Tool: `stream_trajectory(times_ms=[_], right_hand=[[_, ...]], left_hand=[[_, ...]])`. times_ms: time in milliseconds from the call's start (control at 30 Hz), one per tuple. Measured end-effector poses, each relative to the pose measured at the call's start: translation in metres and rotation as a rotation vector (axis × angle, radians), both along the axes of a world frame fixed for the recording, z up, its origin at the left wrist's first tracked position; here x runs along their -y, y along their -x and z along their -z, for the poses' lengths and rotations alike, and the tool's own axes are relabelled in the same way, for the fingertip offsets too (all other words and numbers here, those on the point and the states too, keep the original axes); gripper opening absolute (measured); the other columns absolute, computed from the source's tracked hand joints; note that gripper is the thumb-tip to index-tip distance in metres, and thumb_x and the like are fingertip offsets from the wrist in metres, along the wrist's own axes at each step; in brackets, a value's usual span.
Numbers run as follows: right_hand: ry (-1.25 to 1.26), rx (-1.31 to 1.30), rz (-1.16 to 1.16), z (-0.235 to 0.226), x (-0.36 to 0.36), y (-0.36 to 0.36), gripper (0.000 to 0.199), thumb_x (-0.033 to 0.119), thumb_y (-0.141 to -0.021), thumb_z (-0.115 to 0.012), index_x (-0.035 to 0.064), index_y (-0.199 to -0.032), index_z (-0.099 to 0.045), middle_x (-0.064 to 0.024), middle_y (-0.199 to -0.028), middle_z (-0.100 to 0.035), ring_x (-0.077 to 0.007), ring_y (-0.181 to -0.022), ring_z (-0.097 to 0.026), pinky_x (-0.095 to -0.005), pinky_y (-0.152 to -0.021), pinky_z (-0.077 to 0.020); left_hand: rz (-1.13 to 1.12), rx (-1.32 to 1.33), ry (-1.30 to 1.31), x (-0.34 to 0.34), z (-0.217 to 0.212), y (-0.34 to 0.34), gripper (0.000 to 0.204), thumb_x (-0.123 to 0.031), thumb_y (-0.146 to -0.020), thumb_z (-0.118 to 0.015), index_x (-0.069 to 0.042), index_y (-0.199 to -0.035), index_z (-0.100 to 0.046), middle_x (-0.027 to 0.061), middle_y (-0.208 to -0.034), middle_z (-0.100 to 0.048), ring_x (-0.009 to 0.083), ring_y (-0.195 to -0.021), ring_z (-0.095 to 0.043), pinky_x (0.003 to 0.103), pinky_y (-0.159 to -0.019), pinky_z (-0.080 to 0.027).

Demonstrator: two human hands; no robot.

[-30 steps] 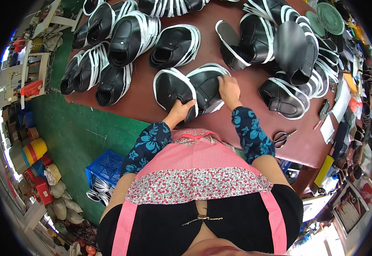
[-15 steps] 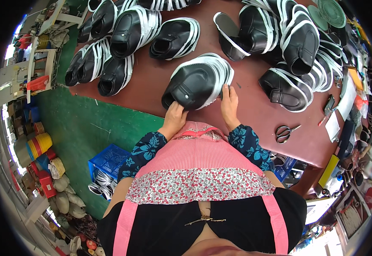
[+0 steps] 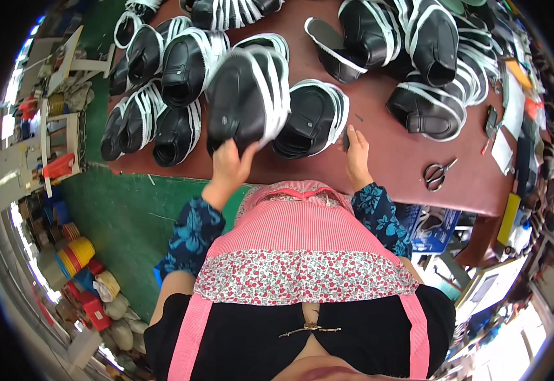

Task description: Inspect shoe uppers and inner linings for defects and alignment on a production line.

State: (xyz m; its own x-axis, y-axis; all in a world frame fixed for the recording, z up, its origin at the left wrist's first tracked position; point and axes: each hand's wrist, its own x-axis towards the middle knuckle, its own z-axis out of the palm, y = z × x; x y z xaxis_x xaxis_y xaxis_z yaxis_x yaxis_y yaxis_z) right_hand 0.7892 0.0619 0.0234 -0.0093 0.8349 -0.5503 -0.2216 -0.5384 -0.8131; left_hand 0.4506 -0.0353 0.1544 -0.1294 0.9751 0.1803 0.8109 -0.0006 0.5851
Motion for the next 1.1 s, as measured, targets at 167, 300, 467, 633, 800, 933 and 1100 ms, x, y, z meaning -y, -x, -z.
stream_trajectory(times_ms=[167,300,467,633,800,933,1100], right_hand=[[-0.091,0.298,-0.002,0.017,0.01,0.018,0.036,0.033,-0.115,-0.064,0.0014,-0.1,-0.072,-0.0051,-0.091,-0.073,-0.0117,-0.075,-0.064,-0.0291,-0.069,-0.0523],[-0.011,0.264,0.092,0.021,0.016,0.034,0.034,0.033,-0.115,-0.065,0.0013,-0.105,-0.073,-0.0058,-0.095,-0.075,-0.0129,-0.081,-0.069,-0.029,-0.072,-0.0552],[0.037,0.171,0.195,0.016,0.033,0.042,0.034,0.033,-0.115,-0.065,0.0012,-0.108,-0.074,-0.005,-0.096,-0.077,-0.0131,-0.083,-0.072,-0.0284,-0.074,-0.0569],[-0.098,0.745,-0.023,-0.024,0.029,0.06,0.035,0.033,-0.113,-0.068,-0.001,-0.103,-0.072,-0.0107,-0.081,-0.072,-0.0157,-0.074,-0.065,-0.0345,-0.069,-0.0516],[-0.401,0.793,-0.348,-0.046,-0.026,0.116,0.042,0.042,-0.11,-0.065,0.0009,-0.1,-0.069,-0.0304,-0.093,-0.072,-0.0522,-0.091,-0.071,-0.0583,-0.077,-0.0549],[-0.331,1.107,-0.742,-0.044,-0.058,0.161,0.051,0.049,-0.108,-0.056,0.0026,-0.098,-0.077,-0.0282,-0.095,-0.078,-0.0506,-0.091,-0.077,-0.0557,-0.084,-0.063],[-0.329,1.187,-1.034,-0.057,-0.018,0.162,0.052,0.05,-0.104,-0.057,0.0037,-0.097,-0.08,-0.0274,-0.096,-0.079,-0.0488,-0.091,-0.078,-0.0581,-0.085,-0.0625]], left_hand=[[0.161,-0.386,-0.094,-0.124,0.085,0.088,0.04,-0.021,-0.102,-0.073,0.003,-0.131,-0.059,0.0244,-0.111,-0.071,0.0481,-0.103,-0.069,0.057,-0.087,-0.058],[0.255,-0.244,0.078,-0.211,0.093,0.095,0.04,-0.036,-0.102,-0.078,-0.005,-0.126,-0.07,0.0236,-0.119,-0.077,0.0475,-0.109,-0.072,0.056,-0.087,-0.057],[0.113,-0.11,-0.462,-0.233,0.067,0.08,0.032,-0.034,-0.101,-0.083,-0.005,-0.101,-0.07,0.0101,-0.076,-0.068,0.0337,-0.069,-0.069,0.045,-0.068,-0.057],[0.108,0.933,0.662,-0.111,0.054,0.046,0.035,-0.03,-0.116,-0.063,0.002,-0.109,-0.077,0.011,-0.09,-0.079,0.0177,-0.078,-0.077,0.031,-0.069,-0.062],[-0.063,1.459,0.826,-0.046,0.084,-0.03,0.049,-0.027,-0.123,-0.043,0.013,-0.149,-0.055,0.0251,-0.134,-0.074,0.0342,-0.117,-0.078,0.04,-0.104,-0.064],[-0.251,1.48,0.686,-0.067,0.116,-0.056,0.041,-0.025,-0.122,-0.043,0.009,-0.127,-0.064,0.0207,-0.12,-0.076,0.0317,-0.104,-0.08,0.04,-0.096,-0.067],[-0.274,1.191,0.601,-0.056,0.154,-0.051,0.04,-0.025,-0.121,-0.045,0.006,-0.116,-0.068,0.0185,-0.112,-0.076,0.0295,-0.097,-0.08,0.04,-0.087,-0.069]])
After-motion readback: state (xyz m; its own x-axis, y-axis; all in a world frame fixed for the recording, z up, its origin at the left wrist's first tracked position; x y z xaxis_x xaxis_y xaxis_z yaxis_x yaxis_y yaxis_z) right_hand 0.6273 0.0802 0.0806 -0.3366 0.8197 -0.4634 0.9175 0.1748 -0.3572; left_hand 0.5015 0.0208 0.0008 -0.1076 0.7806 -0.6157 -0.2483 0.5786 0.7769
